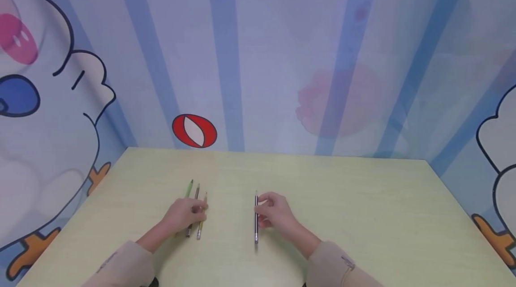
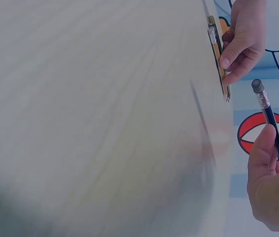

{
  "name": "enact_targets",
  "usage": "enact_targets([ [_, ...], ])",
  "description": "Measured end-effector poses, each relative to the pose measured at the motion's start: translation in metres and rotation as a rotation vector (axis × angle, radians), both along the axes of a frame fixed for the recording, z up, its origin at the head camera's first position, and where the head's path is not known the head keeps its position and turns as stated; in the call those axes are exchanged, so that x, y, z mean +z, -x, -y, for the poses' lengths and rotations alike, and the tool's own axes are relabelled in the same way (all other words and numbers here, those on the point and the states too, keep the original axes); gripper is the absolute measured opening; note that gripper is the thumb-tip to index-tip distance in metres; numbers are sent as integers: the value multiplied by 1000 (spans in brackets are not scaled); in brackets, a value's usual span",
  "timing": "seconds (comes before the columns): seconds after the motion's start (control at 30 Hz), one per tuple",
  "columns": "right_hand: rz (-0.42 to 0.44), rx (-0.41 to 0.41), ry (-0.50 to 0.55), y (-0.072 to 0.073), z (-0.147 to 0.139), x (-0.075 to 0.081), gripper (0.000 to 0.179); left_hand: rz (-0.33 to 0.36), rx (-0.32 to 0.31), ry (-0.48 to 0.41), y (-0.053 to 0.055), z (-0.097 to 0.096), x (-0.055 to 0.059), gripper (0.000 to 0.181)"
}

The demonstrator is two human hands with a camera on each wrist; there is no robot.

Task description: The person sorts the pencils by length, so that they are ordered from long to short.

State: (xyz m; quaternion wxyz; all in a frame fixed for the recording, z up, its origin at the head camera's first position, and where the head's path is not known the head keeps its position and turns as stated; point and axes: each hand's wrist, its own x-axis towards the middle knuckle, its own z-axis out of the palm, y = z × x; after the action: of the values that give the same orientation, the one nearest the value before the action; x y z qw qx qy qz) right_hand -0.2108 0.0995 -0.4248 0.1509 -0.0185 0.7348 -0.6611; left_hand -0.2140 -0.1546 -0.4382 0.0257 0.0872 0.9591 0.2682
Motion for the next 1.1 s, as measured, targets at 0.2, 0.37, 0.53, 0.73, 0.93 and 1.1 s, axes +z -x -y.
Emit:
enact_targets([
  [0.2,12,-10,7,8,20,-2,26,3,-4,-3,1,1,-1,20],
  [0.37,12,-8,6,16,37,-4,27,-11,-1,5,2,1,-2,21],
  [0.53,1,8,20,22,53,-7,27,-14,-2,4,4,2,-3,22],
  [0.73,-30,5,-51,29,72,-12,26,-10,-9,10,5,2,-3,22],
  [0.93,-50,21,-109,33,85,-18,25,-5,-10,12,6,2,-3,23],
  [1.1,-69,50,-126,34,90,-22,26,-3,-6,6,7,2,-5,22],
])
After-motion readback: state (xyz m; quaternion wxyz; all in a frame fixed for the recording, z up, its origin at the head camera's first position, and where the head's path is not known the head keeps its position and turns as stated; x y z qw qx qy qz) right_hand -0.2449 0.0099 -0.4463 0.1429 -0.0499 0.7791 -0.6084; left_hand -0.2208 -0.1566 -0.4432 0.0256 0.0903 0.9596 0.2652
